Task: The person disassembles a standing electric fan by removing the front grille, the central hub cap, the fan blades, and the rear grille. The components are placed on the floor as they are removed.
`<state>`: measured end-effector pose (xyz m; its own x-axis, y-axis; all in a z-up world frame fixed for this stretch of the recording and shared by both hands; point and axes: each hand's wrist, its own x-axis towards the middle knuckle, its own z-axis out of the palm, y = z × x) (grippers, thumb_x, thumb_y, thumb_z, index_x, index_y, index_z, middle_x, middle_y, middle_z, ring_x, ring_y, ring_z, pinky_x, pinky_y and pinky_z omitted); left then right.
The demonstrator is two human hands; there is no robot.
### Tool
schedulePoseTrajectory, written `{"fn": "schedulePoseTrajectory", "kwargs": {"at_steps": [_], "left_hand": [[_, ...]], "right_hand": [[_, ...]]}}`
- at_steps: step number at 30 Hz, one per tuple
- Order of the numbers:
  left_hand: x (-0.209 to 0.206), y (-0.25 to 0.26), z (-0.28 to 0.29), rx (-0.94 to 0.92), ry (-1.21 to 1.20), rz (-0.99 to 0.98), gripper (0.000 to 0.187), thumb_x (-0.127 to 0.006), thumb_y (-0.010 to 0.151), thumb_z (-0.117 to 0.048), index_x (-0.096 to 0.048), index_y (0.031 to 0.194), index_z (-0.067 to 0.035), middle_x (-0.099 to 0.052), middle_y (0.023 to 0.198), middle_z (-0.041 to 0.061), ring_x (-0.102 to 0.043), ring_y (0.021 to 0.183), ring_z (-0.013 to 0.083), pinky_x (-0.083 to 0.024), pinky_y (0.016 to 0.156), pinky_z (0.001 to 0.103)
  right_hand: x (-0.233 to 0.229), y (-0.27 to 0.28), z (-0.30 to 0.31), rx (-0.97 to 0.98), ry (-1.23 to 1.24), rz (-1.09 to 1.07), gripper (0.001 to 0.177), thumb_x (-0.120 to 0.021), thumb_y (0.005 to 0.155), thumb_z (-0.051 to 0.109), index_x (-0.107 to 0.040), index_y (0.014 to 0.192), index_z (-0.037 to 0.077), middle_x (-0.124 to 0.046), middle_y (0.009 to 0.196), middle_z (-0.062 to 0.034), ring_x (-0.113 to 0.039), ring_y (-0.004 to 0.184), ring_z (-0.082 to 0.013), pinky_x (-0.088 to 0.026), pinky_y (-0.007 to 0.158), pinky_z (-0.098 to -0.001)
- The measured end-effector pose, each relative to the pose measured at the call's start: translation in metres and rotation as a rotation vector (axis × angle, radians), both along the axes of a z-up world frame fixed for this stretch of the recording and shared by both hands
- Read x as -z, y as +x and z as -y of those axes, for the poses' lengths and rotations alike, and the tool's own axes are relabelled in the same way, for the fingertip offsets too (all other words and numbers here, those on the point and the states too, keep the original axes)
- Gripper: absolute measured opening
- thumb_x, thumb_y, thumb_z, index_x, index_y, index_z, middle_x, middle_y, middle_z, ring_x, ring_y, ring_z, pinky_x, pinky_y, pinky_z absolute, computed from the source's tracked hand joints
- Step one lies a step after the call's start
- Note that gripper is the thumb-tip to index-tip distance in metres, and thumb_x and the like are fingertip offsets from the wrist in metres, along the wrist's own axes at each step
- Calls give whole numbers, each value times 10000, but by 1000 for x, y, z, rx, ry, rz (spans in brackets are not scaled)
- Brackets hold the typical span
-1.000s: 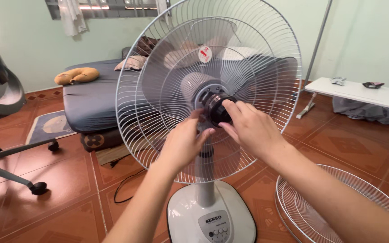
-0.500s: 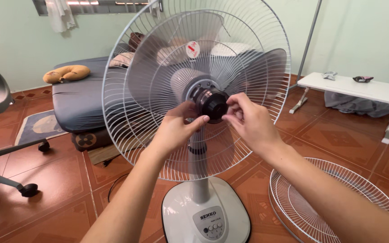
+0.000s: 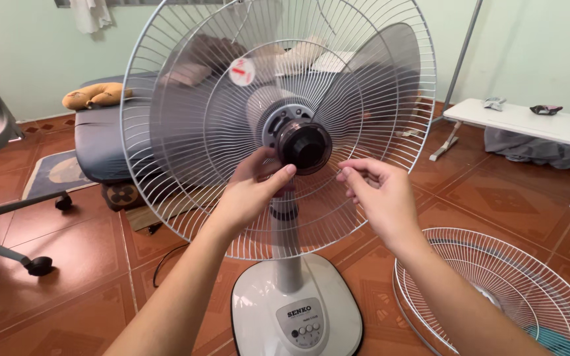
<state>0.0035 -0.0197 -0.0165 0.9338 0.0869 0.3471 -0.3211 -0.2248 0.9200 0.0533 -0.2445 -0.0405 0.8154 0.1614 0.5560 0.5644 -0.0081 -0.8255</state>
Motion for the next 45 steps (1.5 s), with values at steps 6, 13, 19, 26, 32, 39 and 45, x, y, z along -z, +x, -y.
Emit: {"fn": "schedulePoseTrajectory", "kwargs": {"at_steps": [6, 13, 19, 26, 32, 39, 45], "left_hand": [[12, 7, 3, 116, -137, 40, 552, -704, 903, -291, -541, 1341, 4, -744, 1207, 168, -759, 1016, 229, -618, 889, 336], [14, 10, 4, 134, -166, 29, 569, -693, 905, -283, -518, 1365, 2, -748, 1205, 183, -752, 1035, 251, -604, 904, 368], [10, 3, 7, 109, -147, -22, 620, -676, 901, -328, -482, 1409, -31, -737, 1240, 191, -745, 1108, 265, -588, 959, 387], [8, 3, 9, 128, -168, -15, 607, -685, 896, -323, -506, 1389, -16, -748, 1209, 197, -744, 1087, 259, -591, 950, 393], [8, 3, 4, 97, -127, 10, 548, -712, 885, -321, -583, 1318, -10, -780, 1111, 164, -768, 1003, 221, -614, 881, 348], [-3, 2, -3, 25, -1, 12, 590, -751, 843, -343, -625, 1311, -8, -809, 1019, 152, -782, 889, 189, -609, 767, 311], [-15, 2, -9, -20, 142, 6, 603, -757, 842, -344, -617, 1318, -1, -800, 1033, 145, -780, 798, 185, -617, 677, 291]], "right_hand": [[-4, -1, -3, -8, -70, -18, 238, -638, 965, 105, -765, 1156, 40, -776, 902, -31, -625, 672, -51, -507, 578, -210], [-6, -5, -12, -27, -113, 47, 219, -653, 953, 95, -763, 1132, 35, -777, 887, -30, -656, 690, -57, -546, 630, -210], [-8, -7, -14, -18, -117, 50, 301, -631, 941, 50, -715, 1229, 24, -765, 911, -37, -655, 692, -60, -554, 631, -209], [-6, -8, -19, -65, -82, 78, 443, -598, 945, 19, -624, 1387, 24, -751, 923, -52, -634, 682, -59, -541, 620, -204], [-5, -5, -19, -70, -77, 63, 437, -599, 947, 23, -620, 1384, 1, -747, 910, -54, -632, 694, -60, -541, 633, -207], [-1, -2, -21, -68, -67, 55, 415, -604, 957, 35, -632, 1366, -24, -749, 892, -55, -632, 704, -65, -541, 648, -211], [3, -5, -24, -71, -73, 45, 467, -597, 940, 30, -592, 1403, -24, -751, 891, -53, -636, 710, -66, -537, 654, -214]]}}
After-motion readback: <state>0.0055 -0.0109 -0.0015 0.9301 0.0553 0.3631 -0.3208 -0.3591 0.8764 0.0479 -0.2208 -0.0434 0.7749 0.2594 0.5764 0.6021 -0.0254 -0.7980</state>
